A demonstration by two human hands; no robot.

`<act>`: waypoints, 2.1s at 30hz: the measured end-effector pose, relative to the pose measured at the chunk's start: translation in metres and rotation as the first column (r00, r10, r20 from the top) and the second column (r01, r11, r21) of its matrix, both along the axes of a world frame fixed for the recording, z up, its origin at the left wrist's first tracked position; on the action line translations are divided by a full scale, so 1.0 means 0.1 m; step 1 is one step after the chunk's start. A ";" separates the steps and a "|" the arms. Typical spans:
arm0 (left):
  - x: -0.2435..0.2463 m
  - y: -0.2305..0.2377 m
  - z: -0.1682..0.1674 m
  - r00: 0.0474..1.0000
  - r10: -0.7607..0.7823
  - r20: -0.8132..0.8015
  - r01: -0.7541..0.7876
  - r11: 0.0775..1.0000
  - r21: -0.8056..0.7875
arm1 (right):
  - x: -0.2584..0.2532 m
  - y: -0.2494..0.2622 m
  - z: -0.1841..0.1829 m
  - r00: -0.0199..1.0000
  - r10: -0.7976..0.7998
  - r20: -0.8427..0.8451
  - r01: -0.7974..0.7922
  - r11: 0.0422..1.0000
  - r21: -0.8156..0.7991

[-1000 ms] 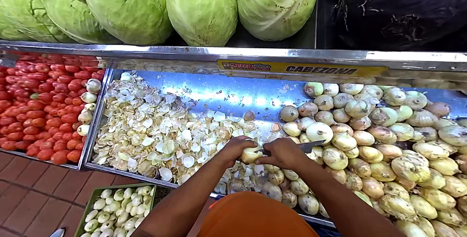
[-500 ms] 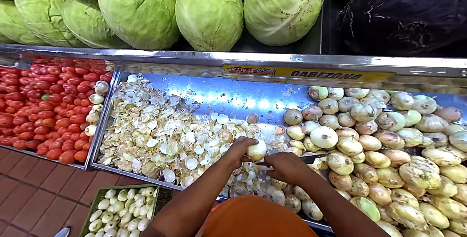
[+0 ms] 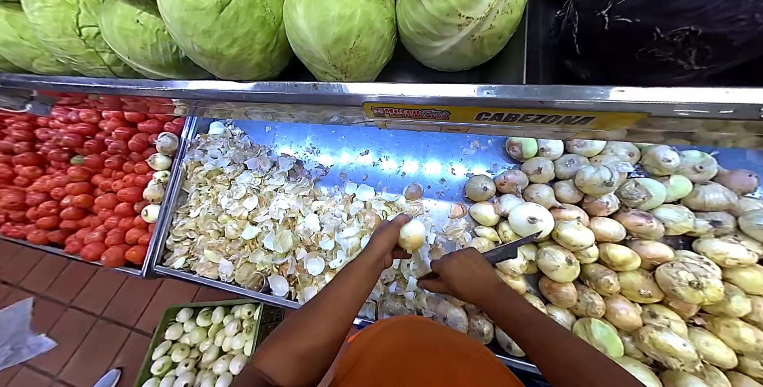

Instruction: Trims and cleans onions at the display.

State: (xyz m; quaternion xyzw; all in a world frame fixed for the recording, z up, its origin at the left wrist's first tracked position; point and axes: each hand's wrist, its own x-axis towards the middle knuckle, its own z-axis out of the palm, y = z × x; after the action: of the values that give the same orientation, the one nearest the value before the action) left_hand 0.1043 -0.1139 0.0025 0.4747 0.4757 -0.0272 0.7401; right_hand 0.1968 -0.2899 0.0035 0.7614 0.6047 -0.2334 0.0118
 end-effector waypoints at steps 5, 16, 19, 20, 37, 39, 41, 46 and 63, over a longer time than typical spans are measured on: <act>-0.04 0.05 0.11 0.991 -0.108 0.079 0.106 0.994 0.030 | 0.08 0.00 0.18 0.982 -0.094 -0.163 0.086 0.995 -0.056; -0.06 -0.05 0.15 0.984 -0.170 0.048 0.169 0.985 0.021 | 0.13 -0.05 0.11 0.995 -0.084 0.057 0.072 0.979 0.192; -0.04 -0.01 0.16 0.997 -0.033 0.064 0.043 0.986 -0.159 | -0.03 -0.10 -0.08 0.991 -0.047 0.126 0.010 0.960 0.281; -0.05 -0.01 0.17 0.998 -0.014 0.065 0.026 0.981 -0.191 | -0.05 -0.11 -0.10 0.993 -0.034 0.112 0.006 0.972 0.236; -0.16 -0.27 0.07 0.992 0.000 0.126 -0.017 0.991 0.134 | 0.01 0.07 0.31 0.960 -0.280 0.006 0.280 0.958 -0.063; -0.16 -0.28 0.03 0.994 0.049 0.095 -0.059 0.993 0.106 | -0.02 0.06 0.28 0.973 -0.228 0.037 0.229 0.973 -0.032; -0.18 -0.28 -0.03 0.993 0.099 0.068 -0.103 0.993 0.061 | -0.04 0.02 0.23 0.983 -0.170 0.061 0.171 0.985 -0.011; -0.17 -0.17 -0.09 0.976 0.196 0.097 -0.189 0.979 -0.076 | -0.31 -0.06 -0.08 0.998 -0.061 -0.035 0.054 0.984 -0.172; -0.21 -0.17 0.22 0.859 -0.450 0.245 0.416 0.892 0.178 | 0.07 -0.07 0.17 0.397 -0.541 -0.741 0.668 0.724 -0.171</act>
State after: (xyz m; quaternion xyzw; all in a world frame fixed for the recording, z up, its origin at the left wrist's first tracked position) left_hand 0.0828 -0.1306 0.0250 0.6117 0.2479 -0.0974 0.7449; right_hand 0.2041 -0.2965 0.0204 0.7581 0.2496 -0.4656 -0.3825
